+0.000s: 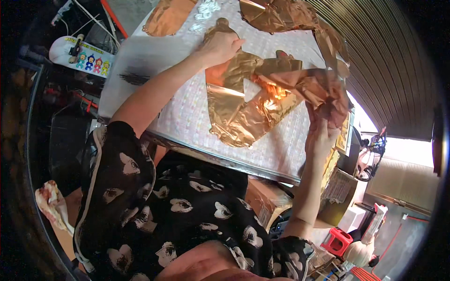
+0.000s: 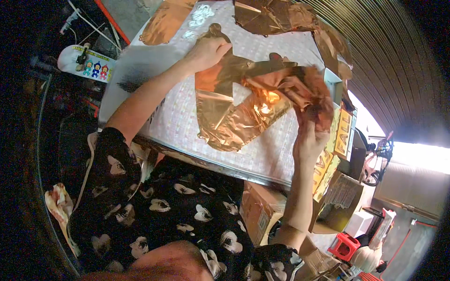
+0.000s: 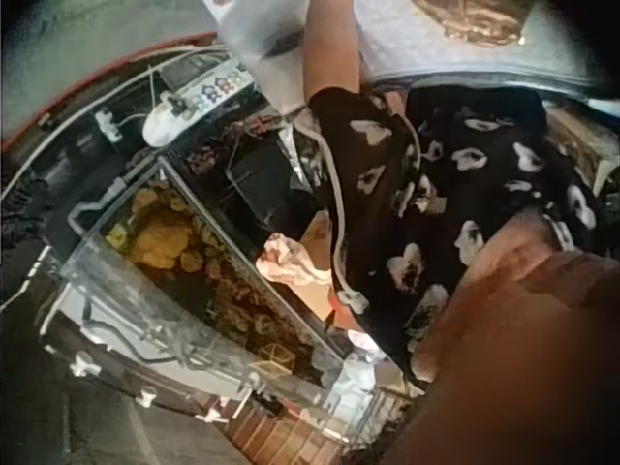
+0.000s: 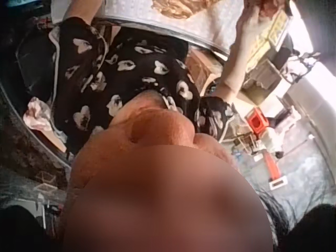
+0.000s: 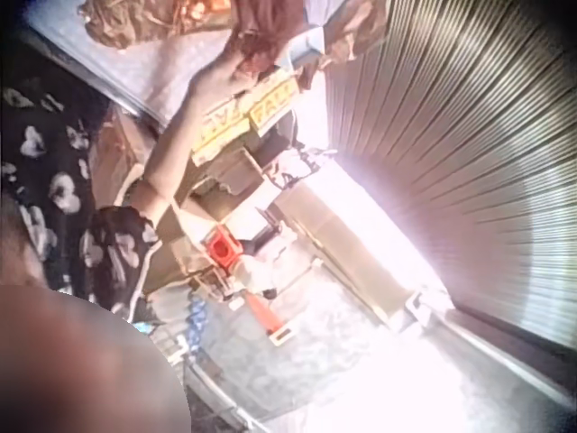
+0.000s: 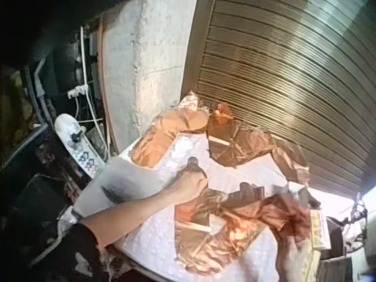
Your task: The person folds a gold metallic foil balloon by hand on a workbench.
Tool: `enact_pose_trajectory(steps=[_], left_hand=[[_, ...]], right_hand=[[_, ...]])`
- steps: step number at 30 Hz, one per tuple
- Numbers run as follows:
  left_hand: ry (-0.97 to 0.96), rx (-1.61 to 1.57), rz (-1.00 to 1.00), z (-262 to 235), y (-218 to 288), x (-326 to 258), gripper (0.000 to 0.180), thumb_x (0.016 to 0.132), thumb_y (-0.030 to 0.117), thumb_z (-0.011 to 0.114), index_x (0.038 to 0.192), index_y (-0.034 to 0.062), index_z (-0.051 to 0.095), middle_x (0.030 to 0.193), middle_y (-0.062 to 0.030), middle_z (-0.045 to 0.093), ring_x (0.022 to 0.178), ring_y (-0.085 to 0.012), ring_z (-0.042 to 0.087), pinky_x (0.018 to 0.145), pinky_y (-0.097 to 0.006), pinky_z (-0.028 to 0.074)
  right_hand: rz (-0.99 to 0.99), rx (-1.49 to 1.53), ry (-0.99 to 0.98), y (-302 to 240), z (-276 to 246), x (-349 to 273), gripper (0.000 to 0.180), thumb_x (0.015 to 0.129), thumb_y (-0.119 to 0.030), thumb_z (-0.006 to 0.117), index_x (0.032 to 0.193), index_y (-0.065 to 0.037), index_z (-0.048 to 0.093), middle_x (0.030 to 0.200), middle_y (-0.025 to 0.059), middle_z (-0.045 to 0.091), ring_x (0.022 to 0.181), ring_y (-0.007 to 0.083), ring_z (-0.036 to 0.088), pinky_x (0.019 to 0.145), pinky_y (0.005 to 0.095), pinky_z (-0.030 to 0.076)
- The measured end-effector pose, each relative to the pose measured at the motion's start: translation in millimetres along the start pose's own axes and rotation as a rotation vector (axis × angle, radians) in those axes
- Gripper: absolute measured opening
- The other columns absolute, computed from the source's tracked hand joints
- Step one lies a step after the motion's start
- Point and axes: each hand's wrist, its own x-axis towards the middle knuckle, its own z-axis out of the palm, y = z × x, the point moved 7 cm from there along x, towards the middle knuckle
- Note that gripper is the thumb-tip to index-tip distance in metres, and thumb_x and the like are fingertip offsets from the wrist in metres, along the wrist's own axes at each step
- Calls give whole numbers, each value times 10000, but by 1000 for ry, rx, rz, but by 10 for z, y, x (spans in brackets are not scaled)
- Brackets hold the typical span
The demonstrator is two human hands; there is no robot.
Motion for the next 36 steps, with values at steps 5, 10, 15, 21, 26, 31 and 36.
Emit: enact_pose_trajectory(steps=[5, 10, 15, 21, 26, 31, 36], left_hand=[[-698, -770, -528, 525, 437, -471, 850, 1031, 692, 376, 1249, -89, 631, 1196, -287, 691, 905, -284, 739, 719, -331, 609], [-720, -1444, -601, 1106, 668, -275, 1027, 956, 815, 326, 1261, -119, 628, 1254, -243, 684, 1025, -286, 713, 921, -317, 599], [-341, -1502, -515, 1231, 501, 420, 257, 970, 270, 732, 1083, 42, 698, 1036, -95, 742, 950, -221, 718, 844, -360, 606], [-290, -1557, 71, 51, 1068, 715, 284, 996, 166, 690, 1232, 8, 680, 1176, -54, 718, 1094, -165, 677, 952, -305, 563], [-430, -1530, 6, 324, 709, 841, 337, 997, 203, 664, 1281, 21, 672, 1151, -99, 726, 1008, -189, 680, 868, -346, 544], [-58, -534, -224, 486, 231, 807, 271, 976, 159, 709, 1193, -1, 738, 1028, -74, 755, 902, -132, 678, 800, -287, 548], [-4, -276, -219, 468, -44, 724, 333, 875, 250, 790, 1149, 61, 775, 1016, -94, 763, 886, -157, 704, 798, -297, 549]], right_hand=[[-18, 86, 52, -77, -302, 113, 360, 1063, -122, 564, 1405, -13, 535, 1353, 106, 629, 1251, 258, 620, 1098, 515, 516], [-37, 130, 108, -228, -407, 80, 359, 1047, -143, 602, 1389, -42, 555, 1242, 88, 685, 1125, 246, 688, 1097, 532, 510], [-74, -198, -59, -278, -423, -269, 400, 989, -158, 679, 1337, 3, 565, 1117, 97, 715, 1072, 217, 695, 1086, 519, 513], [337, -38, -218, -215, 75, -751, 343, 1046, -171, 525, 1259, 63, 657, 1405, 259, 599, 1344, 371, 559, 1131, 518, 421], [-312, -732, -361, 50, 393, -897, 212, 971, -57, 575, 1142, 27, 667, 1357, 251, 638, 1285, 361, 624, 1058, 432, 498], [81, -568, -227, 604, 310, -864, 401, 858, 116, 463, 1205, 75, 660, 1313, 217, 672, 1272, 294, 623, 1108, 398, 437], [171, -583, -244, 721, 399, -847, 509, 805, 167, 420, 1236, 50, 664, 1316, 175, 685, 1266, 258, 629, 1103, 351, 438]])
